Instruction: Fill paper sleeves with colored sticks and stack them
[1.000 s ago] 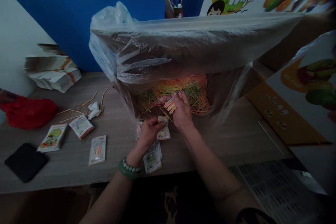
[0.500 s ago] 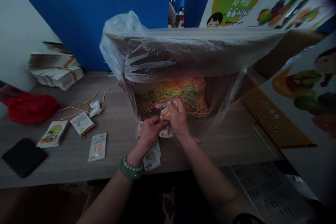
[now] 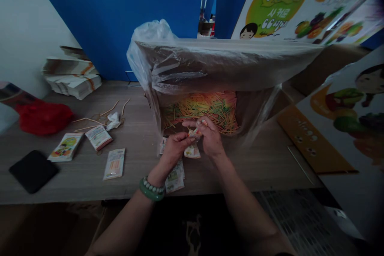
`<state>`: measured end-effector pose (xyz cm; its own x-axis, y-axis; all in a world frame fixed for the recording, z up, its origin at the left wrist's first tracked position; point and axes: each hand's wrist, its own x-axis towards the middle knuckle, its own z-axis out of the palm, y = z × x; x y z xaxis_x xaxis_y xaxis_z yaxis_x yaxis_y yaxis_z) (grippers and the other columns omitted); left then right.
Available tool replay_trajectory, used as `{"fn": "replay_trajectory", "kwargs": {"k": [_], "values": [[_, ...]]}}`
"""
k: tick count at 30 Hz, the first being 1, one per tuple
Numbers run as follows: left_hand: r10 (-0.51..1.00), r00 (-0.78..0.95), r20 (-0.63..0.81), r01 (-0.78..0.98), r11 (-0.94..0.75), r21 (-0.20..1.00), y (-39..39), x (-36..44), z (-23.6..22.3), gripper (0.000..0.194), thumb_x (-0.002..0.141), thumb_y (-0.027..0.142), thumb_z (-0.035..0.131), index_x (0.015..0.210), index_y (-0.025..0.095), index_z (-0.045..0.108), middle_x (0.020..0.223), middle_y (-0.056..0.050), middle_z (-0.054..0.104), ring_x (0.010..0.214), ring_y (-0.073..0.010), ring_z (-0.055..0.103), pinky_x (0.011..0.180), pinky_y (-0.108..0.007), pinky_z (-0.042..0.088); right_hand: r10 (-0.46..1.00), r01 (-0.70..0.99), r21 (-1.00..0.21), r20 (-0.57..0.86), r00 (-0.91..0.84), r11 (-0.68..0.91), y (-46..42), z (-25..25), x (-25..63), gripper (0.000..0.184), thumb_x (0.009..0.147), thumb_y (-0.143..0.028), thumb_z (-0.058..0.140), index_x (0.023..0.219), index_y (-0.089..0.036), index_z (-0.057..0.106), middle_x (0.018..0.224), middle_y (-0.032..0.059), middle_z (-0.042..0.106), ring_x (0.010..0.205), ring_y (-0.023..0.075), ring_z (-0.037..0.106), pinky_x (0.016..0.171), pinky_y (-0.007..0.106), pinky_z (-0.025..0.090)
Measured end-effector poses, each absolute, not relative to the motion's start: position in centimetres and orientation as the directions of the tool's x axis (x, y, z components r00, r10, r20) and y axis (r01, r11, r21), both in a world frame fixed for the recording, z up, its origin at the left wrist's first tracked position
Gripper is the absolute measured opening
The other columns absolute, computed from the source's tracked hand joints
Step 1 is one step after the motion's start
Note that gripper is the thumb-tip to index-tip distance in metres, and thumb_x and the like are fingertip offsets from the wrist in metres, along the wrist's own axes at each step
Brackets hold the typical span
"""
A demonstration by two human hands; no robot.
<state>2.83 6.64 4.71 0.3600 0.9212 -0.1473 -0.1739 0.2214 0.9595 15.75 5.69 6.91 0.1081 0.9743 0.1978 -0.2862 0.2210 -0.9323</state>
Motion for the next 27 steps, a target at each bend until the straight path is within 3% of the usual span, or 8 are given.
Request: {"fn": "replay_trajectory", "kwargs": {"k": [3, 7, 10, 14, 18, 22, 24, 27], "values": [[0.919, 0.368, -0.139, -0.218, 0.231, 0.948, 6.6, 3.0, 4.9, 0.026, 0.063, 0.038, 0.084, 0.071, 0.016, 0.074, 0.066, 0.0, 0.066, 0.062, -0.0106, 0.054, 0.064, -0.025, 0.042, 0.966, -0.281, -0.927, 0.214, 0.143, 0.247, 5.7, 7.1, 15.8, 0.013, 0.092, -0.035, 0.055, 0.082, -0.026, 0.052, 0.09, 0.0013, 0.078, 0.1, 0.0185, 0.069, 0.095, 0.037, 0.05], [0.932, 0.327, -0.156, -0.3, 0.259, 0.918, 7.2, 3.8, 4.8, 0.026, 0.062, 0.036, 0.084, 0.072, 0.015, 0.072, 0.07, -0.001, 0.069, 0.064, -0.0118, 0.058, 0.068, -0.027, 0.046, 0.974, -0.217, -0.951, 0.205, 0.097, 0.222, 6.1, 7.2, 16.3, 0.014, 0.089, -0.037, 0.057, 0.083, -0.025, 0.056, 0.108, 0.0035, 0.075, 0.104, 0.0182, 0.067, 0.093, 0.036, 0.05], [0.965, 0.228, -0.129, -0.343, 0.203, 0.917, 9.1, 5.1, 4.9, 0.035, 0.06, 0.03, 0.084, 0.089, 0.016, 0.07, 0.075, -0.001, 0.069, 0.068, -0.014, 0.061, 0.072, -0.029, 0.048, 0.979, -0.164, -0.967, 0.183, 0.092, 0.196, 7.4, 7.1, 16.9, 0.015, 0.087, -0.039, 0.057, 0.085, -0.024, 0.059, 0.109, 0.0045, 0.074, 0.1, 0.0187, 0.066, 0.088, 0.034, 0.05], [0.995, 0.048, 0.091, 0.032, -0.092, 0.995, 12.9, 6.7, 5.9, 0.05, 0.067, 0.021, 0.079, 0.115, 0.022, 0.065, 0.065, 0.004, 0.064, 0.064, -0.0157, 0.059, 0.069, -0.027, 0.044, 0.953, -0.068, -0.972, 0.207, 0.223, 0.227, 11.0, 7.0, 18.3, 0.019, 0.084, -0.041, 0.057, 0.082, -0.023, 0.061, 0.087, 0.0016, 0.072, 0.084, 0.0175, 0.064, 0.079, 0.03, 0.049], [0.944, 0.168, 0.284, 0.273, -0.321, 0.907, 15.8, 7.7, 6.5, 0.019, 0.077, 0.016, 0.069, 0.094, 0.024, 0.073, 0.081, -0.002, 0.072, 0.076, -0.0194, 0.063, 0.075, -0.027, 0.043, 0.913, -0.051, -0.97, 0.204, 0.353, 0.236, 14.4, 7.1, 19.7, 0.021, 0.074, -0.044, 0.062, 0.076, -0.023, 0.063, 0.078, -0.0013, 0.066, 0.077, 0.0163, 0.058, 0.074, 0.028, 0.046], [0.959, 0.168, 0.229, 0.333, -0.274, 0.902, 17.5, 8.6, 5.7, 0.009, 0.077, 0.018, 0.066, 0.077, 0.02, 0.075, 0.074, -0.003, 0.072, 0.073, -0.0198, 0.061, 0.074, -0.029, 0.042, 0.914, -0.078, -0.981, 0.136, 0.384, 0.179, 15.7, 6.1, 20.7, 0.018, 0.068, -0.041, 0.062, 0.069, -0.023, 0.063, 0.072, -0.0009, 0.064, 0.076, 0.0174, 0.057, 0.074, 0.029, 0.045], [0.956, 0.201, 0.212, 0.275, -0.263, 0.925, 18.1, 9.1, 5.1, 0.008, 0.075, 0.018, 0.067, 0.074, 0.02, 0.075, 0.071, -0.002, 0.071, 0.073, -0.0193, 0.061, 0.075, -0.029, 0.043, 0.919, -0.071, -0.986, 0.113, 0.378, 0.151, 15.9, 5.2, 21.2, 0.018, 0.069, -0.04, 0.062, 0.071, -0.022, 0.065, 0.074, -0.0002, 0.065, 0.079, 0.0181, 0.058, 0.077, 0.031, 0.046], [0.95, 0.277, 0.146, 0.039, -0.163, 0.986, 19.1, 9.9, 4.0, 0.005, 0.071, 0.019, 0.069, 0.071, 0.02, 0.074, 0.073, -0.001, 0.072, 0.078, -0.0188, 0.063, 0.077, -0.029, 0.046, 0.93, -0.047, -0.992, 0.089, 0.356, 0.113, 16.3, 3.7, 22.2, 0.018, 0.07, -0.039, 0.063, 0.076, -0.023, 0.068, 0.083, 0.0009, 0.069, 0.086, 0.0193, 0.061, 0.083, 0.033, 0.047]]}}
